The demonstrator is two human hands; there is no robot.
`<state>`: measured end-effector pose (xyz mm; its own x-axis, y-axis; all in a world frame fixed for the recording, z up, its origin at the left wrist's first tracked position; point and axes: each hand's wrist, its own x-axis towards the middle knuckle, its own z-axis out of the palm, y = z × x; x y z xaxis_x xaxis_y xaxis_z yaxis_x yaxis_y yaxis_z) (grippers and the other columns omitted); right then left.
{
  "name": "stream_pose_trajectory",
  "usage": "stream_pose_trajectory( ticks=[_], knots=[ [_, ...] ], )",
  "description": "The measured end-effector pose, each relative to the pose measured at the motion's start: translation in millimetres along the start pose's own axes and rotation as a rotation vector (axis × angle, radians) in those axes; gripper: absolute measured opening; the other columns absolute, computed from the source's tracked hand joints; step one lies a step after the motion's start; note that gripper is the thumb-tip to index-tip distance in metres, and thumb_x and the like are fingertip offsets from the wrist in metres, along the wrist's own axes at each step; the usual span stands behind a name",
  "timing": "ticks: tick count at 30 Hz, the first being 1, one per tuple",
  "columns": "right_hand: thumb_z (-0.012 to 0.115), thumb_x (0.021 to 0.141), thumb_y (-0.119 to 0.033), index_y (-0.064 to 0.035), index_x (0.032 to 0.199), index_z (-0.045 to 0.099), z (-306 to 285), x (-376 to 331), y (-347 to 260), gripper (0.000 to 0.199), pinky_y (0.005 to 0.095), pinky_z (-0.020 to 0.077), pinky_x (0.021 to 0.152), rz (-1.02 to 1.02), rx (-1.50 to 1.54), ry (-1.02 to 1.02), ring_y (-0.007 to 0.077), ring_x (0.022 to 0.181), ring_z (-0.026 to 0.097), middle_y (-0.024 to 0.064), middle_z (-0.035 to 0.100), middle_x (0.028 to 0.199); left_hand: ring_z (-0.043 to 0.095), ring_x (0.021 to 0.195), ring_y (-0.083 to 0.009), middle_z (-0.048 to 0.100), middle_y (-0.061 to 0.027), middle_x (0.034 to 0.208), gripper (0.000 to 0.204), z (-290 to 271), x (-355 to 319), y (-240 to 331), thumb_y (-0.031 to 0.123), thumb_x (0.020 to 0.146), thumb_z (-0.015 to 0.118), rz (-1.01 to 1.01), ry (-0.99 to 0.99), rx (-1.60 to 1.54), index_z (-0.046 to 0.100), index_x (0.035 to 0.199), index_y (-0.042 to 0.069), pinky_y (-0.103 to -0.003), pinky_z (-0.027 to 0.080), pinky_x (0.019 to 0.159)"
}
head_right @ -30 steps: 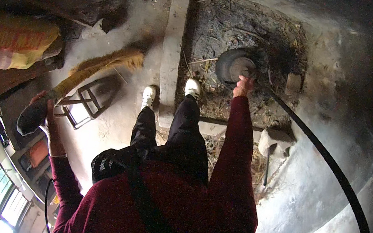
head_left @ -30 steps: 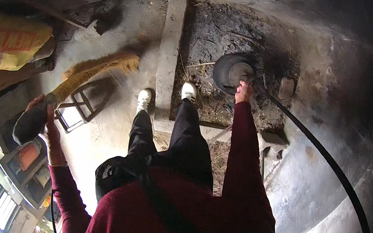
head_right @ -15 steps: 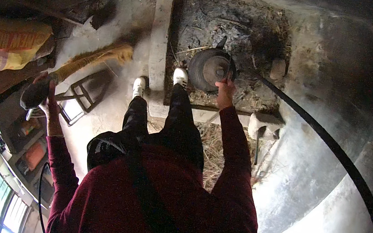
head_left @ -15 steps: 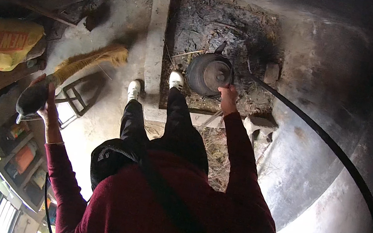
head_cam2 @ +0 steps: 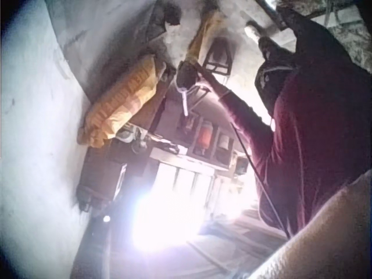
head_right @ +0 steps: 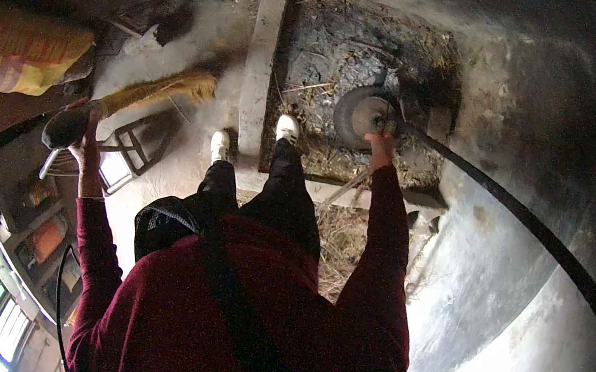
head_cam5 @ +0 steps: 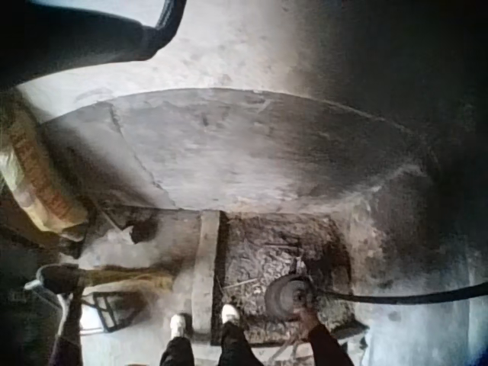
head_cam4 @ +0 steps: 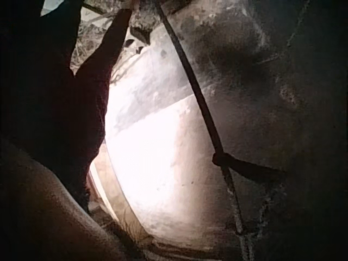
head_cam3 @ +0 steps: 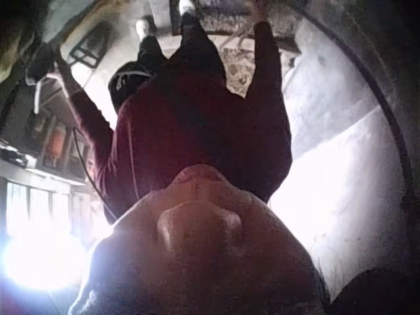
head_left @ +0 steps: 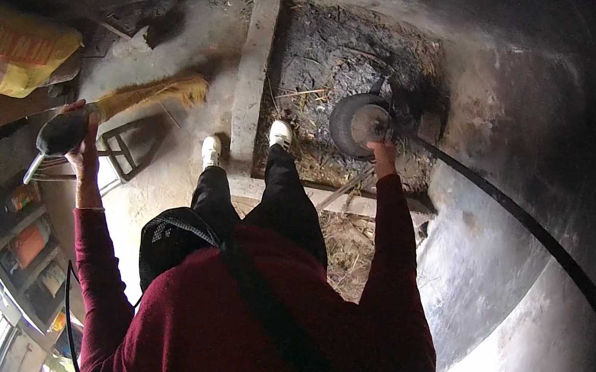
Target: The person sweeps a cluttered concrete floor using a traditional straw broom. They move a basket of vegetables and a wooden stool to clear the area and continue sweeping debris into a pile near a hearth.
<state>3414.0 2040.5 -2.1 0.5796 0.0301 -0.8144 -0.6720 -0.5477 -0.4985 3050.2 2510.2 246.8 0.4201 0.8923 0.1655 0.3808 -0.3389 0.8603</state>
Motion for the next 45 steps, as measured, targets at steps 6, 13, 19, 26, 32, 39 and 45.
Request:
stream_pose_trajectory(
  ticks=[6,13,19,26,32,39,45],
  knots=[
    [0.065,0.064,-0.016,-0.0004,0.104,0.051,-8,0,12,0.045,0.0385,0.0349,0.082,0.057,-0.134,0.009,0.0278,0.098,0.044,0.0134,0.046,0.112,0.050,0.099,-0.0177,0.054,-0.0088,0.106,0.037,-21,-12,0,0.005,0.072,0.065,0.059,0.100,-0.115,0.050,0.106,0.004,-0.033,0.037,0.091],
    [0.062,0.067,-0.021,0.0027,0.115,0.044,27,-29,62,0.056,0.0385,0.0313,0.089,-0.003,-0.233,0.430,0.0311,0.109,0.040,0.0173,0.041,0.122,0.051,0.096,-0.0170,0.056,-0.0092,0.104,0.038,-106,-31,44,0.005,0.070,0.063,0.123,0.309,-0.149,0.050,0.106,0.004,-0.033,0.038,0.089],
    [0.058,0.070,-0.013,-0.0019,0.109,0.048,183,-137,83,0.042,0.0276,0.0420,0.071,-0.437,-0.265,-0.275,0.0174,0.077,0.052,0.0089,0.056,0.091,0.052,0.098,-0.0233,0.054,-0.0109,0.102,0.039,-216,-109,32,0.004,0.072,0.061,0.347,0.401,-0.382,0.046,0.108,0.004,-0.038,0.038,0.091],
    [0.056,0.081,-0.015,0.0051,0.112,0.049,409,-387,113,0.037,0.0213,0.0461,0.062,-0.403,-0.542,-1.060,0.0136,0.073,0.059,0.0098,0.061,0.087,0.053,0.085,-0.0187,0.051,-0.0064,0.086,0.035,-397,-240,3,0.007,0.071,0.065,0.371,0.691,-0.636,0.045,0.100,0.007,-0.035,0.042,0.082],
    [0.045,0.089,-0.036,0.0024,0.116,0.046,539,-598,168,0.047,0.0308,0.0446,0.077,0.050,-0.895,-1.770,0.0192,0.089,0.057,0.0142,0.059,0.101,0.050,0.088,-0.0186,0.048,-0.0064,0.089,0.039,-501,-362,-7,-0.001,0.069,0.061,0.189,1.053,-0.507,0.042,0.102,0.005,-0.037,0.041,0.083],
    [0.036,0.082,-0.061,-0.0007,0.128,0.030,592,-807,321,0.076,0.0449,0.0383,0.091,1.018,-1.194,-1.861,0.0307,0.108,0.048,0.0238,0.046,0.119,0.057,0.083,-0.0180,0.058,-0.0098,0.089,0.035,-525,-517,-41,0.007,0.063,0.070,-0.055,1.427,0.391,0.054,0.094,0.002,-0.029,0.045,0.075],
    [0.047,0.083,-0.028,-0.0039,0.106,0.050,654,-898,414,0.033,0.0304,0.0470,0.070,0.609,-1.465,-2.122,0.0169,0.078,0.057,0.0091,0.058,0.084,0.028,0.122,-0.0294,0.033,-0.0136,0.128,0.078,-578,-570,-29,0.020,0.059,0.075,-0.334,0.959,0.547,0.034,0.125,0.009,-0.042,0.022,0.102]
  ],
)
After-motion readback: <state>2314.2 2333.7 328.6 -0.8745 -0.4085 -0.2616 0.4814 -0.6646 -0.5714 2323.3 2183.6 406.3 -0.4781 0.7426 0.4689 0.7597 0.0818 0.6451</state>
